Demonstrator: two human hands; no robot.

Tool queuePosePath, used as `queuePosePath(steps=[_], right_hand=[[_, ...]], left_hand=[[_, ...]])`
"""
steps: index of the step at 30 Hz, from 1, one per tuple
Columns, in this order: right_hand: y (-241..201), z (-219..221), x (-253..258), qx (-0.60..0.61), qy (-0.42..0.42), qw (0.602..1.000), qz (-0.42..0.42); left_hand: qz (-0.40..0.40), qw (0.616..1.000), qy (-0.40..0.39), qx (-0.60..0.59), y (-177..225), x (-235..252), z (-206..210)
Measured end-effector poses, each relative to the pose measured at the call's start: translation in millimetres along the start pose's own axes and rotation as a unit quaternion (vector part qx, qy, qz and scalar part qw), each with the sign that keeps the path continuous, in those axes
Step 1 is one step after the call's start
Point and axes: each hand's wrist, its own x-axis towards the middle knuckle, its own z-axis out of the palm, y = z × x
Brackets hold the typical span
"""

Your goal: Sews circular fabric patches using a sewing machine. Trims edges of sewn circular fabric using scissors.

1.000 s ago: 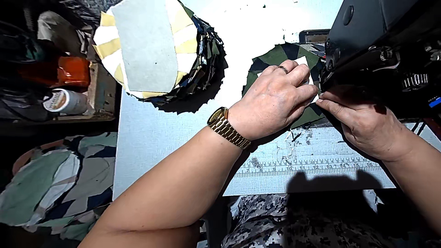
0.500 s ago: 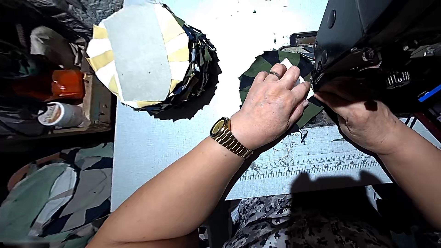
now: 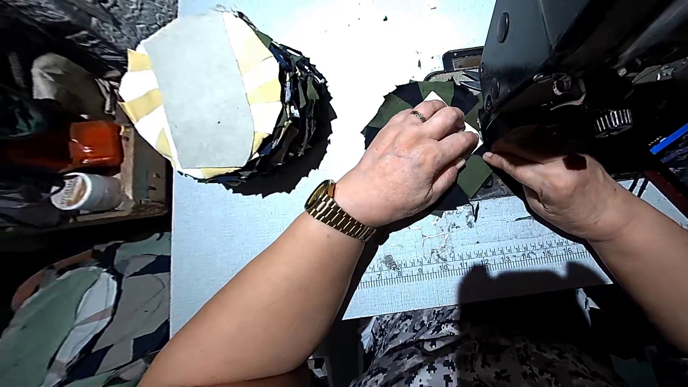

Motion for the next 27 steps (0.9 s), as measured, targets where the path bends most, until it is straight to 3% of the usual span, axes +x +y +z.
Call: queuePosePath(steps=[4,8,15,21,27], right_hand=[[1,-3,1,-0.017,-0.012,0.999,0.030],[-1,-4,0,0.003,0.035,0.999,0.015],[-3,-3,1,0.020,-0.003,1.000,-0.019],[0,-2,1,0.005,0.000,1.000,0.009],[-3,-4,1,0.020,0.031,0.999,-0.014]], left_hand=[[-0.027,0.999,0.004,0.026,5,1,2],[-0.034,0.999,0.002,0.030,4,-1,1],[0.030,0.999,0.000,-0.028,-5,-3,-2],[-0.013,1.000,-0.005,0.011,2,1,0],[-0.027,1.000,0.004,0.011,3,-1,-1]])
